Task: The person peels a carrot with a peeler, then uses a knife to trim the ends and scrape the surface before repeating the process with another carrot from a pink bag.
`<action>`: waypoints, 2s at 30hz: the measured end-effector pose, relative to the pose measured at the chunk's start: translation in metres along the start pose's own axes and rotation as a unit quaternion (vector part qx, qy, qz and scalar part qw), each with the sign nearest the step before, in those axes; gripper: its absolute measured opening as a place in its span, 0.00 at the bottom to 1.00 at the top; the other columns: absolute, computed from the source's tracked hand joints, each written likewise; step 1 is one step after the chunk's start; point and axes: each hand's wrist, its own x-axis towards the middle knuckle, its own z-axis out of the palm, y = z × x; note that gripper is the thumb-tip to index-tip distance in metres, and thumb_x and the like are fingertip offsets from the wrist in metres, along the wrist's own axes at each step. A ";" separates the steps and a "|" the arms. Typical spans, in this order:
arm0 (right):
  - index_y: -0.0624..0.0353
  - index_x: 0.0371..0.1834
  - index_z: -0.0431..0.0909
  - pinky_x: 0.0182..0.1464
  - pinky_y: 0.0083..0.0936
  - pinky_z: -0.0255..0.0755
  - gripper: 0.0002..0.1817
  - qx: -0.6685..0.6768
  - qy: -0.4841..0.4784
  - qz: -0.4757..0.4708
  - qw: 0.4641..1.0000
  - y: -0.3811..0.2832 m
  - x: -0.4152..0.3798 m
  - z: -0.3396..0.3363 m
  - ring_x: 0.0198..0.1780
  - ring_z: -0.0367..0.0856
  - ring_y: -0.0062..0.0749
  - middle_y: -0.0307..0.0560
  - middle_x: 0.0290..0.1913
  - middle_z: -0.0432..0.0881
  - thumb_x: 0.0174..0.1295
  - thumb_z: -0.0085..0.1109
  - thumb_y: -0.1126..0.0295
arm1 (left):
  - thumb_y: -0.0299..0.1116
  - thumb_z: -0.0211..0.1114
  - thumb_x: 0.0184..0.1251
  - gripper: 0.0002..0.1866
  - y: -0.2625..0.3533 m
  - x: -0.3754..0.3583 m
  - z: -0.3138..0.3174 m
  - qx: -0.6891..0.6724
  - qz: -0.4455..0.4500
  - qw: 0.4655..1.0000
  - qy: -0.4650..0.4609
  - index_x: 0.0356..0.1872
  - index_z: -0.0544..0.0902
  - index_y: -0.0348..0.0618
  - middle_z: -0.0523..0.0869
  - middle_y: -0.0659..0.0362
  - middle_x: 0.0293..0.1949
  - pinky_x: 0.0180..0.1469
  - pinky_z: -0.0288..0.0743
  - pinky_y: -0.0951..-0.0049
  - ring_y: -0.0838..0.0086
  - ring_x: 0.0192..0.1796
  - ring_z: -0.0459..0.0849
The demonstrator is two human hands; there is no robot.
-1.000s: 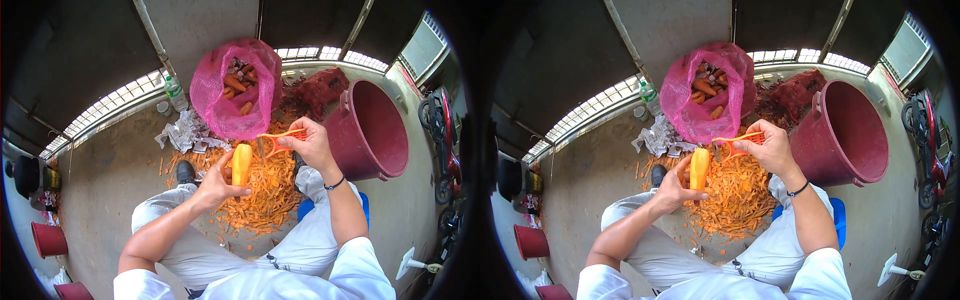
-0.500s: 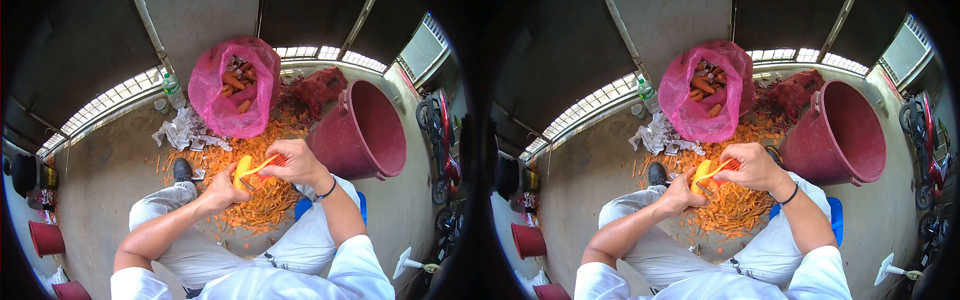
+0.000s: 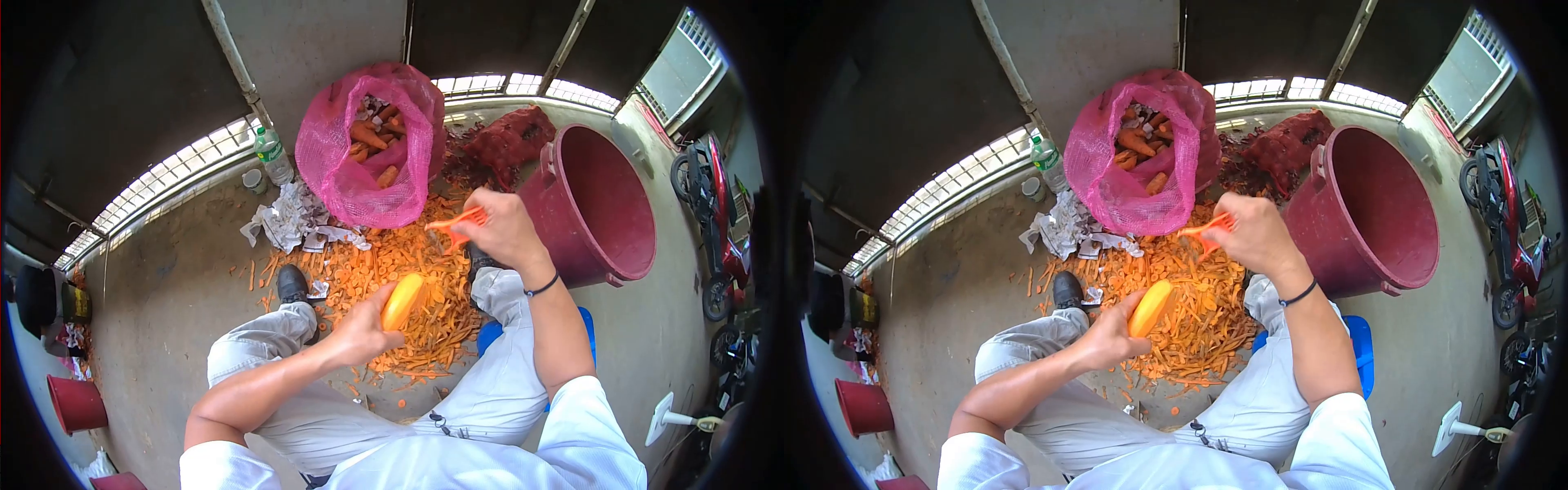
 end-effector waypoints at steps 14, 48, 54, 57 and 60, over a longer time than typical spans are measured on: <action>0.63 0.38 0.82 0.37 0.18 0.78 0.16 0.346 0.062 0.114 0.929 0.012 -0.002 0.003 0.35 0.83 0.14 0.38 0.33 0.87 0.58 0.82 0.68 | 0.31 0.74 0.71 0.35 -0.009 0.008 -0.003 -0.046 0.082 0.990 0.108 0.74 0.68 0.33 0.83 0.52 0.60 0.65 0.76 0.70 0.71 0.63 0.81; 0.64 0.44 0.83 0.35 0.18 0.77 0.11 0.210 0.209 0.114 0.948 0.004 -0.048 -0.065 0.32 0.82 0.17 0.40 0.36 0.87 0.63 0.75 0.74 | 0.64 0.54 0.78 0.31 0.006 0.016 -0.034 -0.410 0.064 0.910 0.015 0.60 0.76 0.46 0.85 0.54 0.36 0.37 0.75 0.69 0.70 0.34 0.82; 0.61 0.49 0.80 0.20 0.12 0.59 0.10 0.218 0.414 0.272 0.841 0.037 -0.206 -0.065 0.22 0.67 0.10 0.35 0.34 0.81 0.70 0.69 0.71 | 0.62 0.51 0.81 0.29 0.007 0.012 -0.038 -0.524 0.008 0.852 -0.016 0.59 0.77 0.45 0.84 0.53 0.41 0.40 0.72 0.67 0.68 0.35 0.79; 0.61 0.50 0.79 0.18 0.14 0.61 0.10 0.241 0.454 0.378 0.770 0.078 -0.300 -0.043 0.20 0.71 0.14 0.38 0.33 0.82 0.72 0.67 0.69 | 0.60 0.49 0.83 0.26 0.006 0.012 -0.039 -0.586 -0.047 0.809 -0.016 0.57 0.79 0.48 0.82 0.56 0.34 0.31 0.71 0.67 0.67 0.28 0.77; 0.63 0.50 0.79 0.17 0.16 0.67 0.09 0.270 0.442 0.502 0.693 0.090 -0.367 -0.015 0.20 0.78 0.21 0.43 0.32 0.84 0.73 0.64 0.72 | 0.58 0.47 0.84 0.24 0.002 0.015 -0.043 -0.579 -0.057 0.814 -0.005 0.57 0.78 0.50 0.82 0.55 0.33 0.29 0.70 0.66 0.67 0.27 0.77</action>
